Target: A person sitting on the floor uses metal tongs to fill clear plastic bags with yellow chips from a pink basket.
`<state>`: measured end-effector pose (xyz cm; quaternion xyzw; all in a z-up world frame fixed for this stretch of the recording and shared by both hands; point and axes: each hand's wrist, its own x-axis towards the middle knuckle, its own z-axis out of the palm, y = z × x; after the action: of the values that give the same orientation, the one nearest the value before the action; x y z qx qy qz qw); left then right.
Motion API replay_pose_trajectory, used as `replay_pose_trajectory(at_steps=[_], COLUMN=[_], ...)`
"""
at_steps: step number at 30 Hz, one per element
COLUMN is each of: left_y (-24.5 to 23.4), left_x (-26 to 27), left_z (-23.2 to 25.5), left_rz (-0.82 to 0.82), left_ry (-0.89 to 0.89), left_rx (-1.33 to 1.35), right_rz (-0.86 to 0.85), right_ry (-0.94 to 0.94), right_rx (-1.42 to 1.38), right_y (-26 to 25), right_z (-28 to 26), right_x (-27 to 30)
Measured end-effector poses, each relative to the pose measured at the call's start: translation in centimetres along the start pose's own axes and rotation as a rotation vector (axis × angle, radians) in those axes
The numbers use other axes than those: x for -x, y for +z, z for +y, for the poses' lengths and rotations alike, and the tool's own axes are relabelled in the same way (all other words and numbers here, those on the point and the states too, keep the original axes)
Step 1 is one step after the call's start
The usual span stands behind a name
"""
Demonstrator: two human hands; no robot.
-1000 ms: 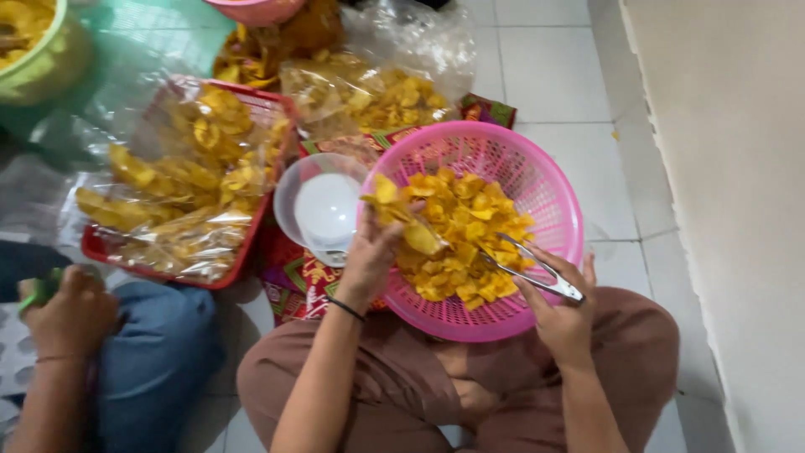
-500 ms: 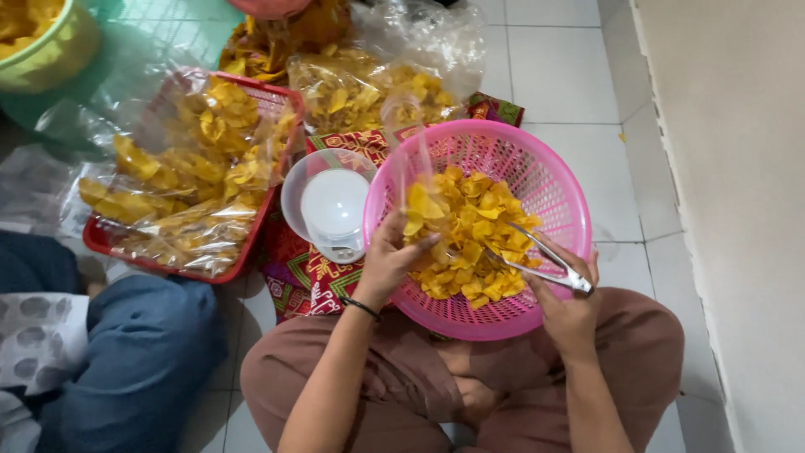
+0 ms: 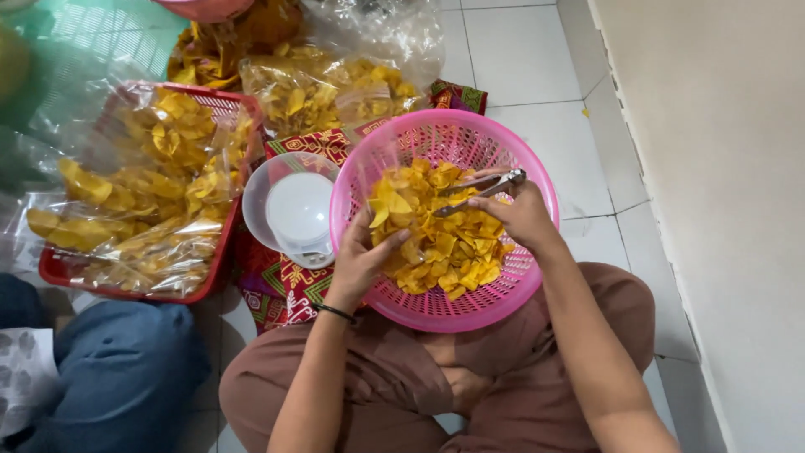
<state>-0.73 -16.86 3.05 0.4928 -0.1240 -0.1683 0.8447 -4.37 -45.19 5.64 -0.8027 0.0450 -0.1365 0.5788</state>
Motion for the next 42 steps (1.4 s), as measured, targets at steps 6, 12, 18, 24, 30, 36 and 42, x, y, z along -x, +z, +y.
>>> replay_pose_trajectory(at_steps=[6,12,18,24,30,36,42], left_y=[-1.3,-0.9,0.7,0.7,1.2,1.2,1.2], left_x=[-0.3,-0.1,0.2,0.3,0.5,0.6,0.6], left_z=[-1.2,-1.0,1.5,1.1,2.0,2.1,2.3], left_rz=[0.006,-0.008,-0.044,-0.099,-0.107,-0.109,-0.112], left_ry=[0.004,-0.02,-0.188,-0.171,-0.159,-0.138,-0.122], left_rx=[-0.032,-0.061,-0.23,-0.338,-0.437,-0.487,-0.512], right_rz=[0.128,0.387,0.322,0.263,0.211,0.182,0.206], right_ry=[-0.026,-0.114,-0.344,-0.443,-0.467,-0.498,-0.518], right_rx=[-0.08,-0.285,-0.456,-0.343,-0.335,-0.234,-0.208], right_y=[-1.0,-1.9,-4.1,-3.0,-1.5,-0.7,-0.7], right_z=[-0.8,-7.7,-15.2,-17.1,-18.0,-18.9,-18.8], right_x=[0.9,2.8,4.9,4.6,4.0,4.1,4.3])
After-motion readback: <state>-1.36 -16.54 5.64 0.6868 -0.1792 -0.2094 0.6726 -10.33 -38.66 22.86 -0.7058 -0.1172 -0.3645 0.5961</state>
